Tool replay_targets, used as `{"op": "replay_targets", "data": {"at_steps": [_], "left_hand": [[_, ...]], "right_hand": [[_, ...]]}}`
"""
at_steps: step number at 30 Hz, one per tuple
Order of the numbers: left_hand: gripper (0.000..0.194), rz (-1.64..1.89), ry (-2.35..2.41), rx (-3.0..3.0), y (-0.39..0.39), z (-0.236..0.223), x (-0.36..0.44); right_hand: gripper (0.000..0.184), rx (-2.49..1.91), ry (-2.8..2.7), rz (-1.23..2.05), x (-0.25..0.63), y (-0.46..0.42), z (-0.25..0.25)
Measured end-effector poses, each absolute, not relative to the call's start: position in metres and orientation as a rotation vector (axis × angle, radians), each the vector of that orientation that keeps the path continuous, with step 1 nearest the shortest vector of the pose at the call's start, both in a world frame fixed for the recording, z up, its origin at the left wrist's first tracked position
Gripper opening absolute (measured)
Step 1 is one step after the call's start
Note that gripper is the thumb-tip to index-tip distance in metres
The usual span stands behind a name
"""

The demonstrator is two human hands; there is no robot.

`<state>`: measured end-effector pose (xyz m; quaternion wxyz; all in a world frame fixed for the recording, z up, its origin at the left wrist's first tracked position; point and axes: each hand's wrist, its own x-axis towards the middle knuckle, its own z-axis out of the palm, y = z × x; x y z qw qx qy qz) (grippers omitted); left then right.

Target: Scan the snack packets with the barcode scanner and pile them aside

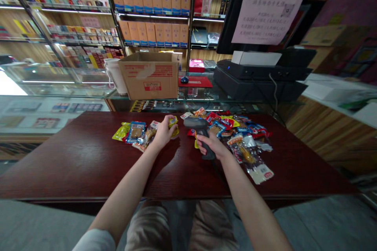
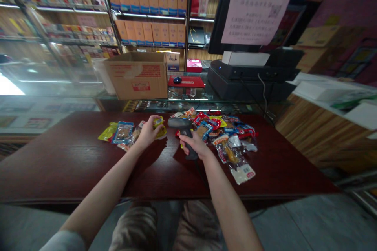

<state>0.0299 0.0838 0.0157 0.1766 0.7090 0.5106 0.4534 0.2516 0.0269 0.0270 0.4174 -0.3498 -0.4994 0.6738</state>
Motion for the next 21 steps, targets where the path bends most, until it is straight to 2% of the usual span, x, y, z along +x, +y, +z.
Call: {"op": "replay_targets", "data": {"at_steps": [13, 21], "left_hand": [[0.035, 1.206, 1.492, 2.082, 0.0874, 0.0086, 0.0293], [0.032, 1.23, 1.473, 2.12, 0.0885, 0.0061, 0.0287]], "right_hand": [[0.029, -0.881, -1.253, 1.681, 0.2535, 0.0273, 0.0275], [0.034, -0.894, -1.192, 1.721, 0.2576, 0.0265, 0.0301]]}}
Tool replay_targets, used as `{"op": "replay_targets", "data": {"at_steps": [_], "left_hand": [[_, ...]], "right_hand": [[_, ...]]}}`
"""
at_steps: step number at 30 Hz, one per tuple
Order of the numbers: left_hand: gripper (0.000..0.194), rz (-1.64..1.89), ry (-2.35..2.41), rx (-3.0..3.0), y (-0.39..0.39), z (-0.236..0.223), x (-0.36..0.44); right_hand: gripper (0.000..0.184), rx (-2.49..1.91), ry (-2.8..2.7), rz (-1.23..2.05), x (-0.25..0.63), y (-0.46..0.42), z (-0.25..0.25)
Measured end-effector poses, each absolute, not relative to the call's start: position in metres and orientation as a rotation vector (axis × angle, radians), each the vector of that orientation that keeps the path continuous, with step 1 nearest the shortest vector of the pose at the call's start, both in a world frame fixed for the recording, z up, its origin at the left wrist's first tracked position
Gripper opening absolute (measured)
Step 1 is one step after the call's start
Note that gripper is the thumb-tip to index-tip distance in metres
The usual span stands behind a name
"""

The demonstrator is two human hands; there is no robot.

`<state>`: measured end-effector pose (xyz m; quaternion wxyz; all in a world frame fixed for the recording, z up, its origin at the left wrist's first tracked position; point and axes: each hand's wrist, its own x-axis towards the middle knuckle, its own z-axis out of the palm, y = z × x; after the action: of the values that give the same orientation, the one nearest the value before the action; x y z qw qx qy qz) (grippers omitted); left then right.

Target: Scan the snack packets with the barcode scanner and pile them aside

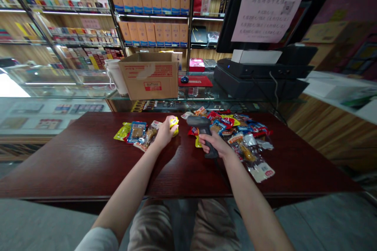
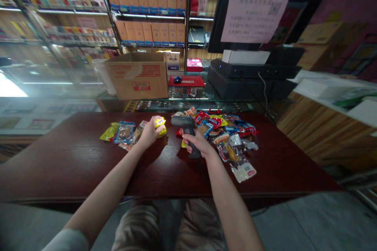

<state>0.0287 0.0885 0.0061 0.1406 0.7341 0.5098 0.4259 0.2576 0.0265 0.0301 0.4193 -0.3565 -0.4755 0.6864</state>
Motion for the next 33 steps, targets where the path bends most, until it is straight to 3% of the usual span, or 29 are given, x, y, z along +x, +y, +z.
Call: {"op": "replay_targets", "data": {"at_steps": [5, 9, 13, 16, 20, 23, 27, 33], "left_hand": [[0.028, 1.21, 1.584, 2.258, 0.09, 0.009, 0.021], [0.035, 1.162, 2.009, 2.403, 0.086, 0.025, 0.0], [0.038, 0.754, 2.537, 2.177, 0.082, 0.03, -0.019], [0.038, 0.496, 2.65, 1.892, 0.085, 0.023, -0.024], [0.049, 0.791, 2.536, 2.051, 0.089, 0.018, -0.011], [0.037, 0.95, 2.099, 2.396, 0.084, 0.021, 0.024], [0.045, 0.489, 1.733, 2.39, 0.069, 0.02, 0.087], [0.066, 0.154, 1.767, 2.236, 0.067, 0.022, 0.132]], "right_hand": [[0.035, -0.867, -1.171, 1.732, 0.263, 0.025, 0.031], [0.036, -0.832, -1.067, 1.624, 0.273, 0.027, 0.036], [0.038, -0.824, -0.894, 1.462, 0.29, 0.031, 0.041], [0.04, -0.816, -0.793, 1.398, 0.302, 0.033, 0.042], [0.041, -0.803, -0.735, 1.384, 0.309, 0.034, 0.041], [0.041, -0.795, -0.742, 1.394, 0.308, 0.035, 0.041], [0.044, -0.799, -0.754, 1.388, 0.305, 0.036, 0.041], [0.046, -0.799, -0.758, 1.415, 0.304, 0.037, 0.039]]}}
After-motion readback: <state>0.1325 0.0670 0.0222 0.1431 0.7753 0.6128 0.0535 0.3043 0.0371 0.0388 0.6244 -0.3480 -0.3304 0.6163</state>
